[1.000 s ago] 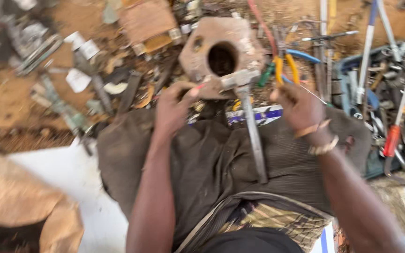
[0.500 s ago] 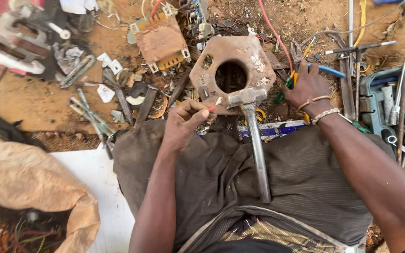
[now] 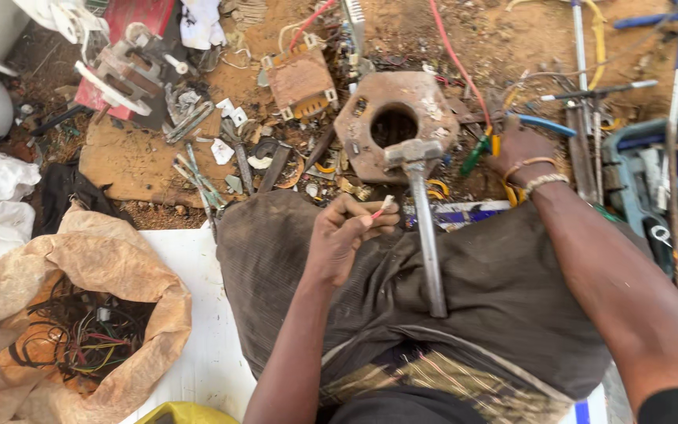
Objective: The person uses a screwdriver to pry and remove a small metal piece from a cylindrical electrical component. They then use pliers to grip and manipulate the piece, and a hammer to strike it, continuing to adjust the component with the pliers.
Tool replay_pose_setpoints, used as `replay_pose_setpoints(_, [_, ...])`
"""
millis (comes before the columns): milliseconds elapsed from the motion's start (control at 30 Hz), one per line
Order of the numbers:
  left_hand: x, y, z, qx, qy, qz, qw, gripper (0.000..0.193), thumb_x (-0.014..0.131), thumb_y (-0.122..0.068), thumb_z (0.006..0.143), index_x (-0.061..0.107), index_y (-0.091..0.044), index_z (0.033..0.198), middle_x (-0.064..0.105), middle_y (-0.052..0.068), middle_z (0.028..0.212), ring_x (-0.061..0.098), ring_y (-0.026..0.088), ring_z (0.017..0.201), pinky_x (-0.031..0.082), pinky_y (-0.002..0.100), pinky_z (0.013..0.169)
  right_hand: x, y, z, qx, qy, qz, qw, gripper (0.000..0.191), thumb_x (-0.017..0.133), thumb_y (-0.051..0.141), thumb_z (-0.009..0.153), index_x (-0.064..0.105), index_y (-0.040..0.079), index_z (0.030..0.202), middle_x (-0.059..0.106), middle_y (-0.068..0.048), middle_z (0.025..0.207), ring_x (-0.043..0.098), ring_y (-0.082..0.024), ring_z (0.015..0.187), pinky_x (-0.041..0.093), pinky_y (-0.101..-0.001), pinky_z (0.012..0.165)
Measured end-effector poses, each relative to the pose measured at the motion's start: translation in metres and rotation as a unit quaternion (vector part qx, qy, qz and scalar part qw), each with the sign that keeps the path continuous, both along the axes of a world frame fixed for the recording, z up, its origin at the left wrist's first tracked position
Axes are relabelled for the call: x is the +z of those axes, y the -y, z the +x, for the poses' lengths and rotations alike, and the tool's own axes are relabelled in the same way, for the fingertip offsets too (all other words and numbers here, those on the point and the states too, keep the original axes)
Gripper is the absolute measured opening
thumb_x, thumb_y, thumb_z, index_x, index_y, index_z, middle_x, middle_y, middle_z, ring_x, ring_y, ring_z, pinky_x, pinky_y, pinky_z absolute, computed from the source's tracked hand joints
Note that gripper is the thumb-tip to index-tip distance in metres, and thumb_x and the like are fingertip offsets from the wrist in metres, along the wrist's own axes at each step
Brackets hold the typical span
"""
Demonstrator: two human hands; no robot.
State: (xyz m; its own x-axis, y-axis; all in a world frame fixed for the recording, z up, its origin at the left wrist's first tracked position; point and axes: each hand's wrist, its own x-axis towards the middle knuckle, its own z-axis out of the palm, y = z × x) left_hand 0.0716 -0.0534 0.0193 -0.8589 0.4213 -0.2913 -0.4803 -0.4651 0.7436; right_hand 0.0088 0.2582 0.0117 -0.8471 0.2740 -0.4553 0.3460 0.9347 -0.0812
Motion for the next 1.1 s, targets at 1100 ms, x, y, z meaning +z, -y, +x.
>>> replay_pose_setpoints(1100, [0.002, -0.022, -0.046, 0.059, -0.078, -0.181, 0.979, 0.031, 0.067, -0.005, 0.099, 0.068, 0.004, 0.129, 0.073, 0.006, 0.096, 0.065, 0.011, 0.080, 0.056, 0.027, 0.073, -0.011, 0.006, 0.046, 0.116, 0.093, -0.510, 0.847, 0.067, 0.057, 0.039, 0.095, 0.041, 0.021, 0.158, 0.071, -0.004, 0.128, 0.063, -0.014, 0.110, 0.051, -0.0334, 0.096])
